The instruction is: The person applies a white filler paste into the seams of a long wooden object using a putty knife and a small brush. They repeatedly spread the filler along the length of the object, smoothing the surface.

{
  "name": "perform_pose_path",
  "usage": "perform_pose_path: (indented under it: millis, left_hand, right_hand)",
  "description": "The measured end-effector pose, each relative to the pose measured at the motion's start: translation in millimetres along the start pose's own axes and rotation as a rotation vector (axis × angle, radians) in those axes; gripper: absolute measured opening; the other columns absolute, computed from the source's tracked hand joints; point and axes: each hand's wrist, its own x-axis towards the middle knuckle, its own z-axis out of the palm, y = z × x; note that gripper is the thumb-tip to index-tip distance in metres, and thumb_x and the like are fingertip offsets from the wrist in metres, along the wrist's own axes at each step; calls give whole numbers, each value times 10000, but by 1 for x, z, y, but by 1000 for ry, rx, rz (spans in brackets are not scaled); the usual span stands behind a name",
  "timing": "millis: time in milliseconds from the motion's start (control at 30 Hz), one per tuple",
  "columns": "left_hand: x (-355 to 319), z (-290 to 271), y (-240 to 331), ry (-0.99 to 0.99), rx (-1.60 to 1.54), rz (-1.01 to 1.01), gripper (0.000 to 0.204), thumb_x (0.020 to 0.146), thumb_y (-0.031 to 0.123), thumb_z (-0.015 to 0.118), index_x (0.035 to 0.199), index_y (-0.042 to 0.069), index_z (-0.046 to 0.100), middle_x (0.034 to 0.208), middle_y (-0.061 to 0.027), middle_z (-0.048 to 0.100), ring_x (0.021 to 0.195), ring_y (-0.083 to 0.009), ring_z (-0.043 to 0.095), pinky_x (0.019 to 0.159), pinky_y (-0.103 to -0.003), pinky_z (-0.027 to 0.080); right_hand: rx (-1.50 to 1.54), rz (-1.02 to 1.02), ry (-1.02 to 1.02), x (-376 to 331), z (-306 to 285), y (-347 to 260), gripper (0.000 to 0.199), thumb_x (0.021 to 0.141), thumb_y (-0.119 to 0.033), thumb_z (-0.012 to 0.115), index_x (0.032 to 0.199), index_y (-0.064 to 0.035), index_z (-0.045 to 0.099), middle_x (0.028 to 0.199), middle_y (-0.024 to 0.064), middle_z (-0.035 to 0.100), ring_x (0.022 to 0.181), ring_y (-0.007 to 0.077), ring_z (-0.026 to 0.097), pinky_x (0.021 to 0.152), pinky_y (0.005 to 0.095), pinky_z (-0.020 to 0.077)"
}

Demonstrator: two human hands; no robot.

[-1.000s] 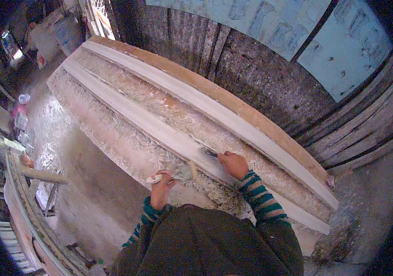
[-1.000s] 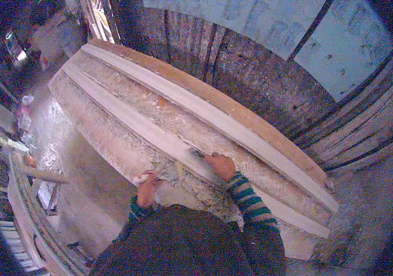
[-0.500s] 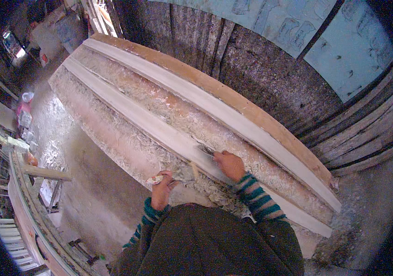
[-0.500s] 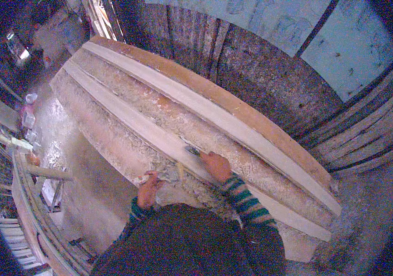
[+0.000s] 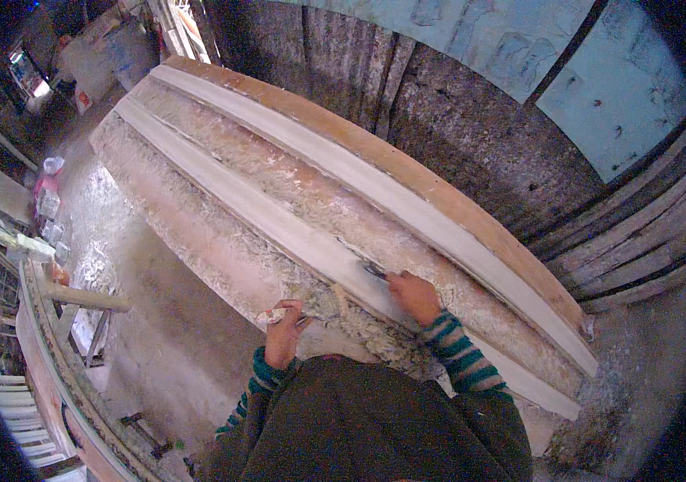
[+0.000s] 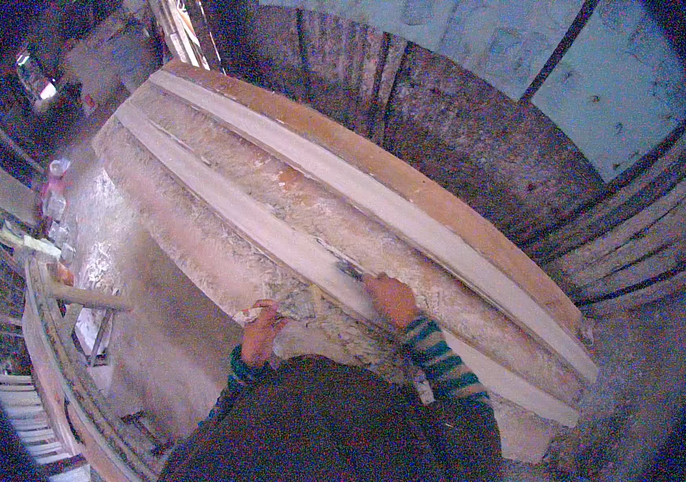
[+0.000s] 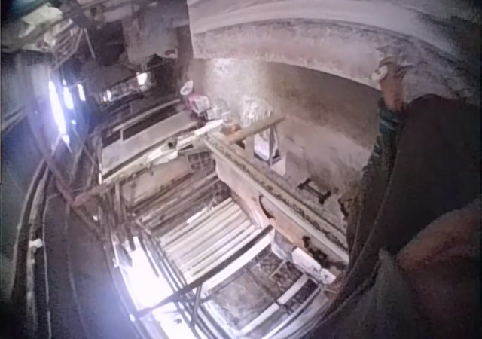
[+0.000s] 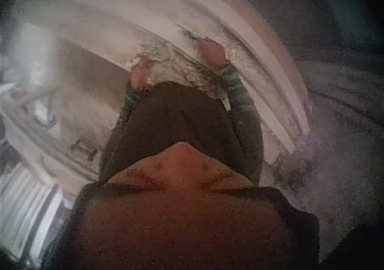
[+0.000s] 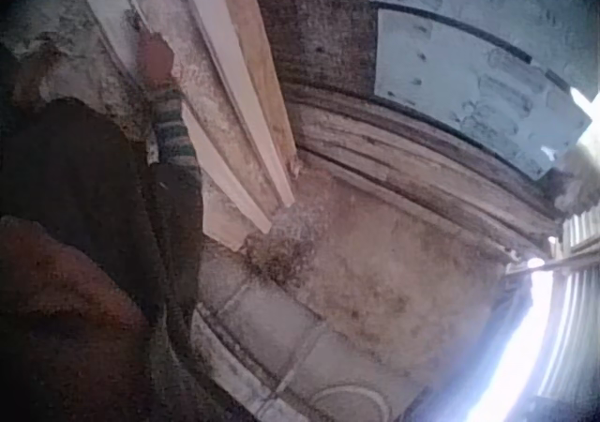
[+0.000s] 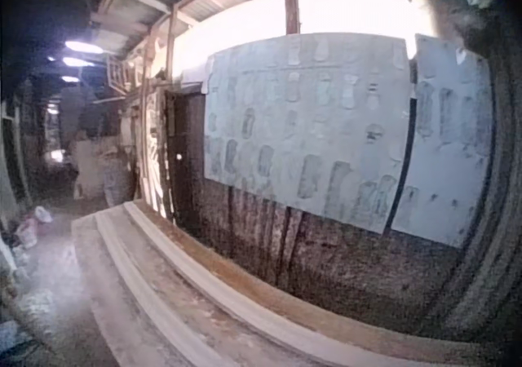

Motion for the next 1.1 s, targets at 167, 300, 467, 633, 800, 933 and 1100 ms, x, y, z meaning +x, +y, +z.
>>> perform_pose_path:
  millis: [167, 300, 467, 633, 800, 933, 1100]
  left_hand:
    - [-1, 1, -5, -37, -76, -1, 108, 874, 86, 525, 977, 99, 500, 959, 4, 494, 887, -120, 516, 810, -360, 472]
    - [-5, 12, 10, -26, -334, -118, 110, 874, 91, 528, 978, 106, 495, 986, 15, 483, 914, -113, 513, 813, -359, 470]
    - [-3, 6, 1, -14, -292, -157, 115, 881, 101, 530, 987, 124, 495, 1032, 16, 486, 954, -120, 513, 838, -375, 456]
    - [-1, 12, 10, -28, -316, -157, 108, 881, 115, 542, 980, 125, 500, 978, 6, 509, 904, -134, 530, 835, -375, 458]
    - [-4, 11, 10, -33, -349, -124, 102, 880, 105, 539, 971, 126, 499, 928, 1, 518, 853, -138, 538, 829, -372, 461]
    - [-7, 12, 11, -25, -376, -86, 127, 873, 85, 532, 988, 125, 494, 941, 5, 514, 859, -142, 541, 818, -361, 466]
    - [-6, 7, 8, -9, -330, -115, 153, 853, 52, 530, 985, 121, 492, 946, 2, 513, 897, -150, 547, 808, -355, 471]
  right_hand:
    - [-44, -7, -11, 19, -6, -21, 159, 859, -244, 465, 909, -99, 509, 799, 167, 562, 713, 356, 586, 600, 470, 478]
    - [-38, 37, -55, -15, -15, -2, 169, 867, -250, 460, 926, -100, 512, 790, 172, 566, 718, 366, 582, 604, 471, 479]
    - [104, 18, 18, -19, -10, 12, 174, 865, -245, 463, 939, -98, 516, 799, 171, 583, 728, 362, 586, 612, 468, 481]
    - [35, -71, 2, 50, 5, -25, 171, 850, -238, 455, 955, -115, 512, 810, 169, 587, 725, 360, 591, 606, 471, 477]
    - [-31, -155, -7, 65, -9, -42, 162, 839, -237, 450, 943, -134, 519, 804, 159, 580, 714, 355, 596, 595, 465, 481]
    - [-29, -179, -110, 41, -20, -13, 146, 840, -233, 449, 932, -141, 517, 803, 154, 577, 705, 354, 597, 584, 464, 478]
    - [4, -237, -44, 60, -9, -19, 147, 849, -234, 443, 927, -137, 522, 807, 152, 588, 712, 360, 596, 595, 468, 482]
